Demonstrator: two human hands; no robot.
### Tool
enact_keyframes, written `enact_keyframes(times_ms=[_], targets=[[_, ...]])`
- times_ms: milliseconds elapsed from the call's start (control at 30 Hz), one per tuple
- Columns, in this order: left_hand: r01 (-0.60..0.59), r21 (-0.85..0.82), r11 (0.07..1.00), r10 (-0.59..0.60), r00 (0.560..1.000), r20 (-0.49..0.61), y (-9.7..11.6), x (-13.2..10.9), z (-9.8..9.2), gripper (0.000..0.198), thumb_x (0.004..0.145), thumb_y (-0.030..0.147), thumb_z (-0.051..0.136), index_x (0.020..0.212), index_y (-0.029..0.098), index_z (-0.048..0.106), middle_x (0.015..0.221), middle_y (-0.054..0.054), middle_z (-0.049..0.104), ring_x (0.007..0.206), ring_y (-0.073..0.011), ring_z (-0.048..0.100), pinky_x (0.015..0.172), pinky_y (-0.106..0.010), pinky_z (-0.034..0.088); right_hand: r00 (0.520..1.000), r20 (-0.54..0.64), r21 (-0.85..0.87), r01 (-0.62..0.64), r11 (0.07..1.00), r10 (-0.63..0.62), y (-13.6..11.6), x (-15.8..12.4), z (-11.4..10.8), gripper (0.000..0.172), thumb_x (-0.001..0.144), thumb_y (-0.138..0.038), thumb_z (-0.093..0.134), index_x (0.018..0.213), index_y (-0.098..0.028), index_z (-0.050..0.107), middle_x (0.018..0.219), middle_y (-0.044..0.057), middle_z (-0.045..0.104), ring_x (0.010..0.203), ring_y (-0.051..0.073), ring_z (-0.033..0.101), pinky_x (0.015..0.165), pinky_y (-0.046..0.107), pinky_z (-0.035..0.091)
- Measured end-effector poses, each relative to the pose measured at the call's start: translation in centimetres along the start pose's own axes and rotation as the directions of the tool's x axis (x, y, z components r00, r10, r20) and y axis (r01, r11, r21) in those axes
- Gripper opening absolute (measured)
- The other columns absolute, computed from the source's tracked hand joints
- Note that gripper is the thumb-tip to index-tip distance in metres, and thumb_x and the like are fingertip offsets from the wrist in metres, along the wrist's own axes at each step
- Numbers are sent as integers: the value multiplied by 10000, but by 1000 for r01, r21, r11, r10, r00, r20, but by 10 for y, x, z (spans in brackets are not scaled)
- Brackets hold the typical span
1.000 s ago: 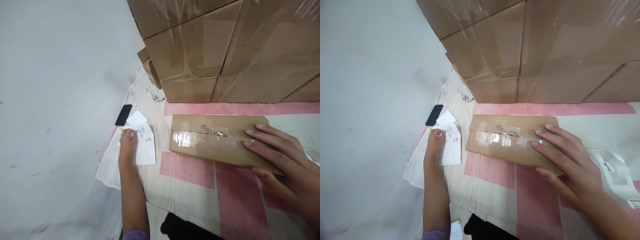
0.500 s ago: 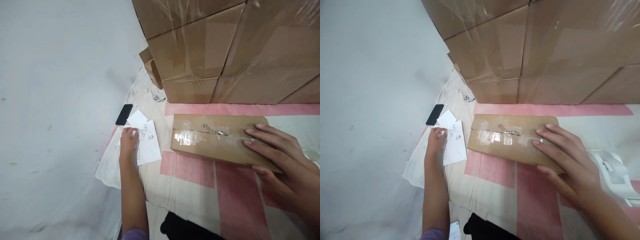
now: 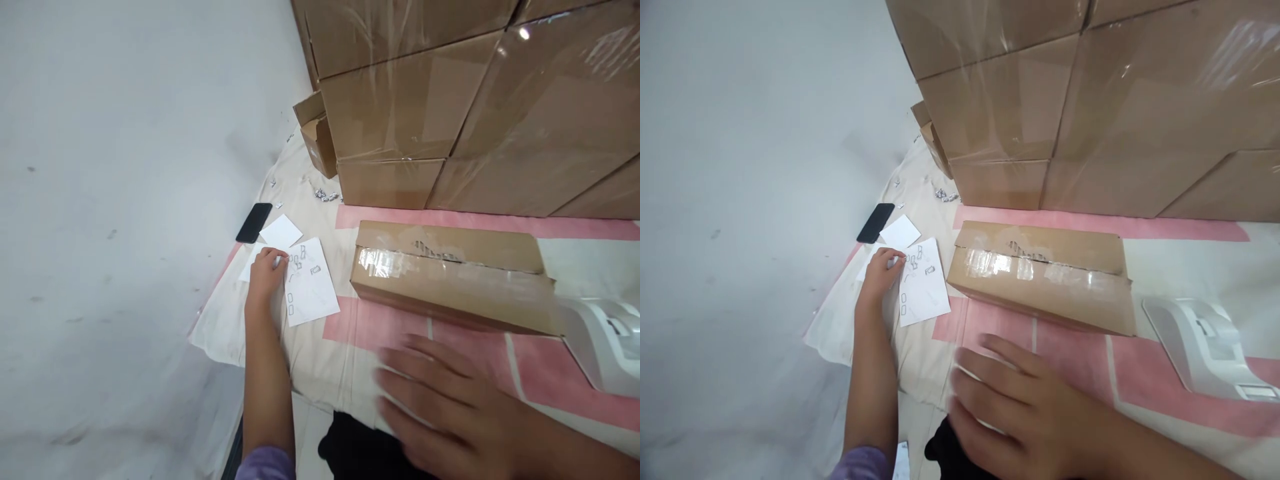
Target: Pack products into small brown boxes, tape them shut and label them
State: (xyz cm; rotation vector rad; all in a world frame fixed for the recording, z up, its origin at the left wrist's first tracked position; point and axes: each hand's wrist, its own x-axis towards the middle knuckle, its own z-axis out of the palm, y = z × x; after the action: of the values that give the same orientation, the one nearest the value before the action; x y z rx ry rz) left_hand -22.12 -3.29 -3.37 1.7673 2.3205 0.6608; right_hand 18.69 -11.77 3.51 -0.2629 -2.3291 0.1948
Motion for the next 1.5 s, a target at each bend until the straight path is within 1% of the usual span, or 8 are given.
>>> enact_keyframes(times_ms=[67,200,300,367,433,567,1233,1500], targets=[[-24,-18,1000,24,999,24,1,-1,0,156,925,310,566,987,250,696,1158,-65,645,1141,-277,592,997,-418,459,1000,-26,59,-11,998,13,0,42,38,292,896,-222,566,1138,-159,717,1191,77,761,1215,271,651,1123,465,528],[-87,-61,994,91,993,71,3,-1,1,141,939,295,541,964,239,668,1101,-58,646,1119,-260,592,1011,-414,454,968,91,122,-246,962,236,36,106,122,470,969,-284,472,1357,-39,570,1335,199,679,1333,316,573,1122,482,508],[-120,-67,991,125,989,81,3,2,2,145,949,268,508,915,224,642,1047,-65,637,1060,-257,592,991,-421,460,834,256,22,-510,860,488,74,130,168,530,983,-217,452,1468,-6,462,1500,231,557,1478,328,437,1240,508,354],[-129,-65,989,134,988,80,2,3,2,154,961,263,490,898,220,624,1021,-69,630,1030,-258,587,977,-427,462,762,330,-37,-580,814,558,94,135,187,556,996,-218,444,1511,-8,422,1576,210,487,1537,345,347,1285,542,241],[-134,-66,989,139,987,79,2,3,2,154,971,260,477,908,221,613,1022,-71,626,1026,-257,585,968,-427,462,740,366,-70,-582,810,564,106,132,199,553,1017,-258,425,1529,-48,426,1629,166,430,1565,347,290,1298,571,168],[-133,-75,988,139,987,77,3,2,1,151,981,254,458,935,219,598,1041,-77,612,1023,-255,587,950,-425,470,755,344,-102,-561,822,558,111,122,208,529,1030,-329,415,1515,-132,481,1660,102,395,1578,324,261,1298,588,120],[-5,-238,971,34,992,118,5,-12,-14,184,937,329,532,953,210,672,1088,-56,558,1008,-213,600,939,-379,497,762,314,-109,-563,819,566,108,123,209,528,1026,-333,432,1505,-120,486,1654,117,404,1569,332,276,1289,588,132],[-14,-288,958,36,997,71,6,-13,-15,157,913,337,546,873,211,630,1062,-57,577,1022,-213,601,875,-344,509,755,328,-108,-567,816,568,108,124,207,518,1025,-325,445,1496,-116,496,1651,123,408,1568,340,277,1290,581,133]])
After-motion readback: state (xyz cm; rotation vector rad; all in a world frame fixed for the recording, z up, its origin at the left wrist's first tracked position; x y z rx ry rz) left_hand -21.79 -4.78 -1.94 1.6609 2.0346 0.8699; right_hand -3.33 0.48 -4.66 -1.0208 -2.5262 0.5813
